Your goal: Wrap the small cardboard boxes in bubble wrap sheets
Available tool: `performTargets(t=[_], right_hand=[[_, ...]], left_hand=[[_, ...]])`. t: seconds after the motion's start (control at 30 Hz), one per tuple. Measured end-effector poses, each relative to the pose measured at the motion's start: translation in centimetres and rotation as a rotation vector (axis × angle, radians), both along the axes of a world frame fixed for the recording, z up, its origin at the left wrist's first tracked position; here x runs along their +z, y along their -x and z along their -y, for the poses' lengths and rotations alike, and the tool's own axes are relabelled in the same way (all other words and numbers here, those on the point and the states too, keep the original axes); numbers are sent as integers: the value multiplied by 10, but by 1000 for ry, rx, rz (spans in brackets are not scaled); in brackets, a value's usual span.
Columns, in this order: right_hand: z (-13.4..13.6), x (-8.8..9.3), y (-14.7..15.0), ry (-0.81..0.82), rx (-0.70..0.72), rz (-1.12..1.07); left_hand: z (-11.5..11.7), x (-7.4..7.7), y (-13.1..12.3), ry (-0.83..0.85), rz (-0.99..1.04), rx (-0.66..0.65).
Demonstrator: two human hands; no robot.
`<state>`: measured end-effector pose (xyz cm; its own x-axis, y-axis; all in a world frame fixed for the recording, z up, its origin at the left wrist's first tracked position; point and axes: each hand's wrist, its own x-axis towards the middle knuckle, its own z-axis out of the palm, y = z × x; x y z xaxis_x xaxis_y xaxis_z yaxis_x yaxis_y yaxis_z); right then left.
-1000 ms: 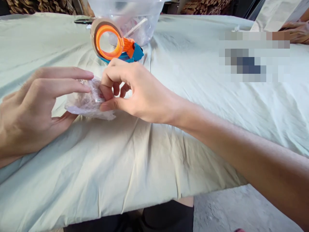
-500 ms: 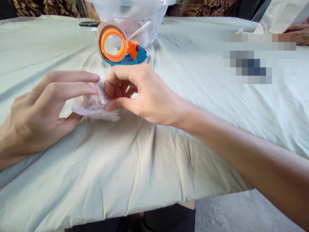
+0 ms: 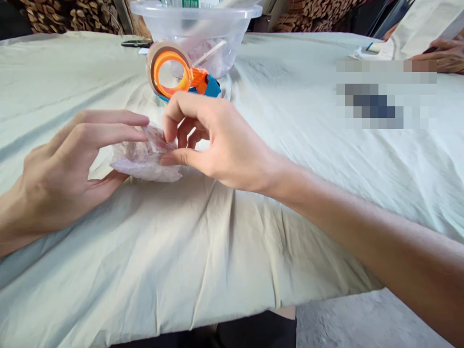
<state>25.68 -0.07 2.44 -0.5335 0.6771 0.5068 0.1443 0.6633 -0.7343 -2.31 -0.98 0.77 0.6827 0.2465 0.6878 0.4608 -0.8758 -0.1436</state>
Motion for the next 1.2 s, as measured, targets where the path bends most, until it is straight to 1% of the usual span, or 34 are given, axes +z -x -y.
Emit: performTargets(t=[0.13, 0.23, 0.4, 0.5, 0.57, 0.67, 0.73, 0.87, 0.97, 1.03, 1.07, 1.2], right_hand=[[3, -5, 2, -84, -89, -19], [5, -7, 2, -93, -134, -23], [4, -6, 3, -44, -130, -69], [6, -6, 3, -99, -141, -73], [8, -6, 4, -144, -178, -63], [10, -7, 5, -216, -235, -54], [9, -9, 5, -250, -228, -49], [5, -15, 4, -266, -179, -5], [6, -19, 6, -283, -229, -1], [9, -20, 8, -296, -275, -1], [10, -20, 10, -312, -291, 4], [17, -18, 14, -455, -306, 82]], left_hand=[[-2, -2, 3, 60, 32, -13], [-1, -2, 3, 94, 22, 23], [-2, -2, 3, 61, 34, -9], [-5, -2, 5, 91, 11, 13], [-8, -3, 7, 81, -17, -53], [-9, -3, 8, 106, 32, -22], [-8, -4, 8, 113, 40, -10], [-8, -3, 7, 126, 38, 10], [-9, -3, 7, 109, 42, -18], [-8, -2, 6, 139, 47, -36], [-7, -1, 4, 179, 51, -27], [-1, 0, -2, 277, 149, 23]])
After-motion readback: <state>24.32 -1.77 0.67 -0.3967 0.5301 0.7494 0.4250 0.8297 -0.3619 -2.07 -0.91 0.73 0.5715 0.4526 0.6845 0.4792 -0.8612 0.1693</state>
